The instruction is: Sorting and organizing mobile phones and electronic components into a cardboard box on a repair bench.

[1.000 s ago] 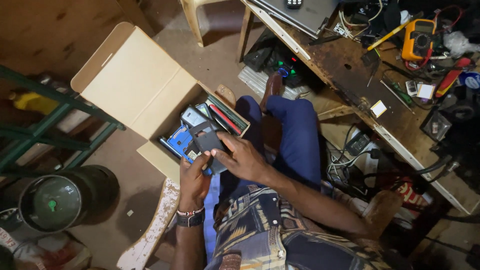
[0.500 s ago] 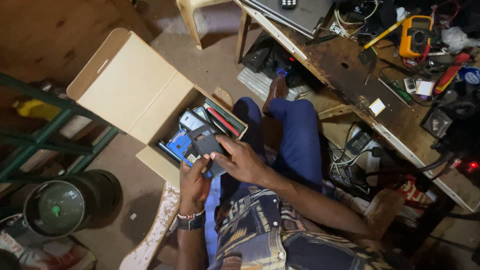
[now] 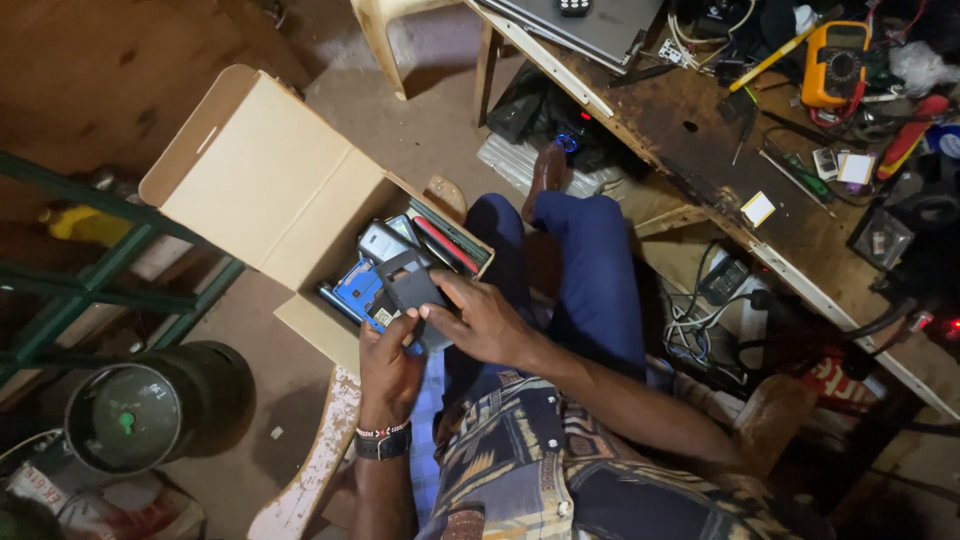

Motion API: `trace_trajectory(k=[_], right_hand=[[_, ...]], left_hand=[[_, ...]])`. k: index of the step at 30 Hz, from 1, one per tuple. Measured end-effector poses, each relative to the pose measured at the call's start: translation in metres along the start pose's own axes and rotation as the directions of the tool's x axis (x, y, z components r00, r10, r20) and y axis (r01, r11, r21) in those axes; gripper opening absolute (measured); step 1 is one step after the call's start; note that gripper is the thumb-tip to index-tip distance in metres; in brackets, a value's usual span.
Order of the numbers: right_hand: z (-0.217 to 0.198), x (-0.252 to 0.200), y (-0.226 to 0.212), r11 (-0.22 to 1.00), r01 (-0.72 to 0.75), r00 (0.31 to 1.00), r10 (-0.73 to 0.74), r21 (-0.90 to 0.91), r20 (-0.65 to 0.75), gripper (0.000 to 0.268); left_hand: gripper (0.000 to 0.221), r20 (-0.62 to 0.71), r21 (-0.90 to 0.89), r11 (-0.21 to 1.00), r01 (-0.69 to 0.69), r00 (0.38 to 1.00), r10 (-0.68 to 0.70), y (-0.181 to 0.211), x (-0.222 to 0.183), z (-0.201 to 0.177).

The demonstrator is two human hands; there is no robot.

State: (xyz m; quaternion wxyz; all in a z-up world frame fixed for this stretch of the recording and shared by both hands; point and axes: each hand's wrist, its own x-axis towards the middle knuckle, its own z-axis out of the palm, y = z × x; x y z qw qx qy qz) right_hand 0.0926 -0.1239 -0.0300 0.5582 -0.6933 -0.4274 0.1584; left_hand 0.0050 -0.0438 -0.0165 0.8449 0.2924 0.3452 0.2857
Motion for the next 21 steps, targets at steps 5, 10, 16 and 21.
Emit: trace_trajectory(k=[5,10,16,21], right_hand=[[-0.002,0.001,-0.001,1.000,-0.007,1.000,0.007,0.005,0.023,0.037],[-0.003,0.003,0.000,1.000,-0.008,0.999,0.007,0.013,0.031,0.038],[-0.003,0.005,0.006,1.000,-0.010,0.998,0.009,0.024,0.069,0.036],[-0.004,0.010,0.012,0.999,0.038,0.998,-0.039,0.017,0.052,0.036]], left_hand=[[0.026,-0.034,0.012,1.000,0.022,0.999,-0.022,-0.010,0.006,-0.013],[0.023,-0.062,0.011,0.999,0.035,0.998,-0.034,-0.004,0.003,-0.003],[0.024,-0.053,0.011,1.000,0.015,0.998,-0.015,0.000,0.000,0.006],[0.023,-0.068,0.018,1.000,-0.008,0.998,0.009,0.010,-0.004,0.019]])
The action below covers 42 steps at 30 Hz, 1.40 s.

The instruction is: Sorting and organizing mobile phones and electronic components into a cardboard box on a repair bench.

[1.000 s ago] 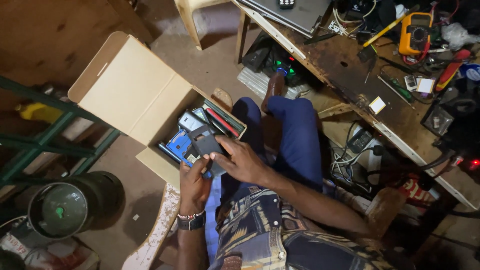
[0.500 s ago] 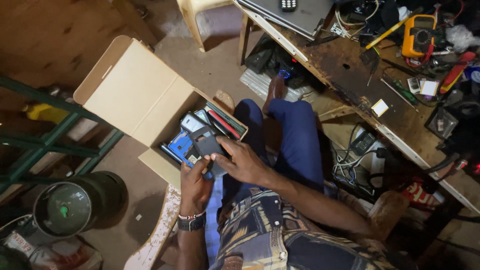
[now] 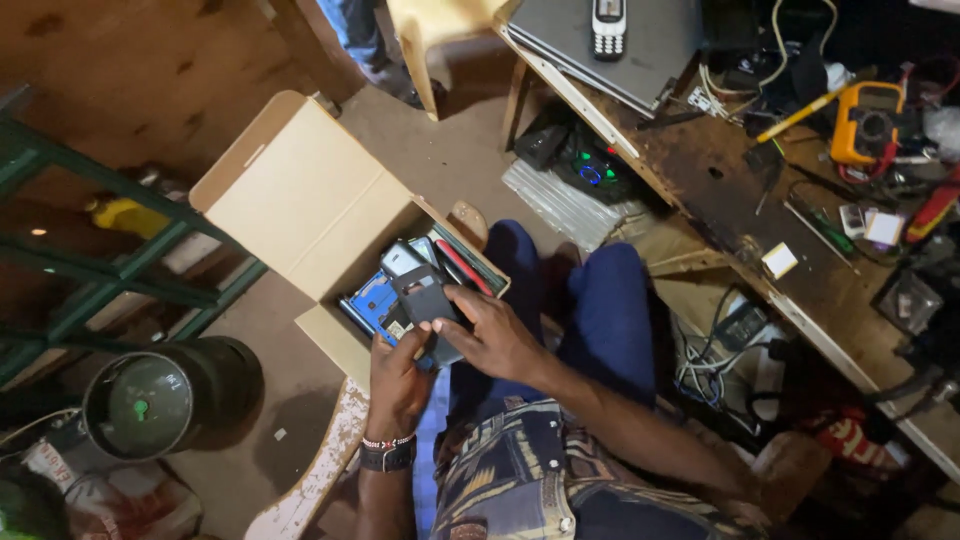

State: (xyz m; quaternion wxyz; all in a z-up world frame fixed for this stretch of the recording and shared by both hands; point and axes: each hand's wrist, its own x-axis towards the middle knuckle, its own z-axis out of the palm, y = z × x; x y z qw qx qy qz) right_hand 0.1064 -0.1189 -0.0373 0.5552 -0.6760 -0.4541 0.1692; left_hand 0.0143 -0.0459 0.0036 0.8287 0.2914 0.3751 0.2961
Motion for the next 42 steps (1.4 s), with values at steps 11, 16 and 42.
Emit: trace_trajectory(k=[11,16,42], right_hand=[[-0.003,0.010,0.002,0.999,-0.009,1.000,0.008,0.040,0.030,0.038],[-0.010,0.014,0.005,0.999,-0.027,0.999,0.026,0.030,0.029,0.036],[-0.003,0.013,0.010,0.999,-0.026,0.991,0.029,0.023,-0.133,0.023]], left_hand=[[0.024,-0.103,0.047,0.999,-0.002,0.995,0.007,-0.008,0.011,-0.006],[0.023,-0.137,0.068,0.997,0.034,0.990,-0.024,0.002,0.009,0.012],[0.025,-0.137,0.048,0.997,-0.068,0.988,0.074,-0.006,0.001,0.017]])
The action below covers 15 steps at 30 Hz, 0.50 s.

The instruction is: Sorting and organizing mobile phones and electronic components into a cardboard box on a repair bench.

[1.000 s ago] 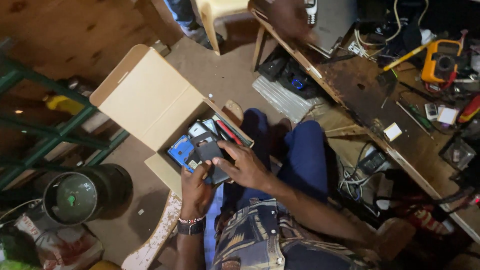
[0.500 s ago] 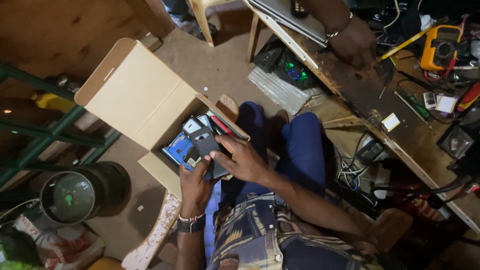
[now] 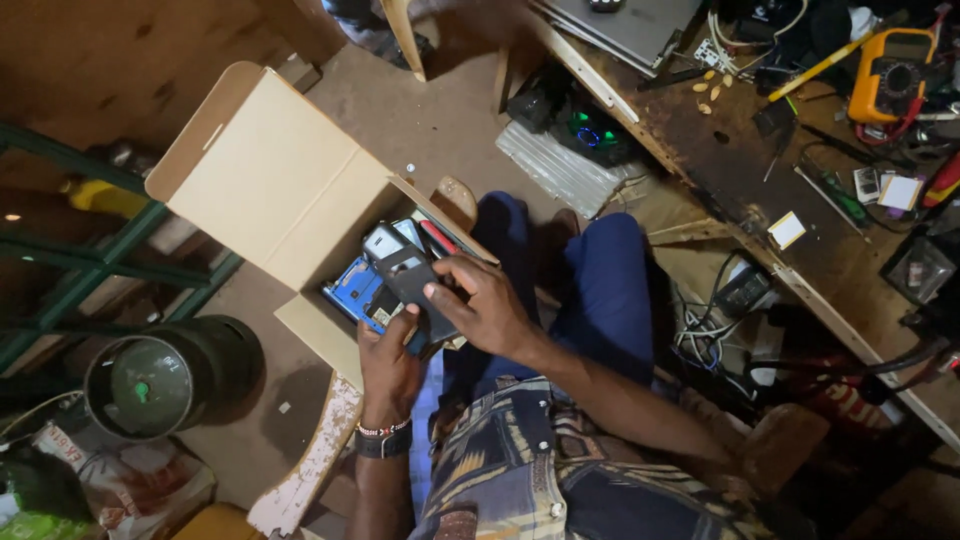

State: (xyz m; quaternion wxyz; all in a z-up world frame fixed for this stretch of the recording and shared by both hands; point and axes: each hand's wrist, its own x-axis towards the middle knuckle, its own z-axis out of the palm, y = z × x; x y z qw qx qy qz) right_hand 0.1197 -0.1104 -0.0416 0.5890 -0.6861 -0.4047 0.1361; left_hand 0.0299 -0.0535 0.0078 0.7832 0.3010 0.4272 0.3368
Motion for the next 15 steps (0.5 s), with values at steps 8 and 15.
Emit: trace_trajectory(k=[8,15], right_hand=[[-0.004,0.003,-0.012,0.992,-0.077,0.997,0.078,0.099,-0.001,0.014],[0.001,-0.004,0.001,0.976,-0.159,0.987,0.161,0.149,-0.001,0.014]], left_hand=[[0.023,0.078,0.093,0.993,-0.073,0.995,0.066,0.007,0.000,-0.001],[0.025,0.134,0.018,0.996,-0.087,0.987,0.084,-0.002,0.004,-0.012]])
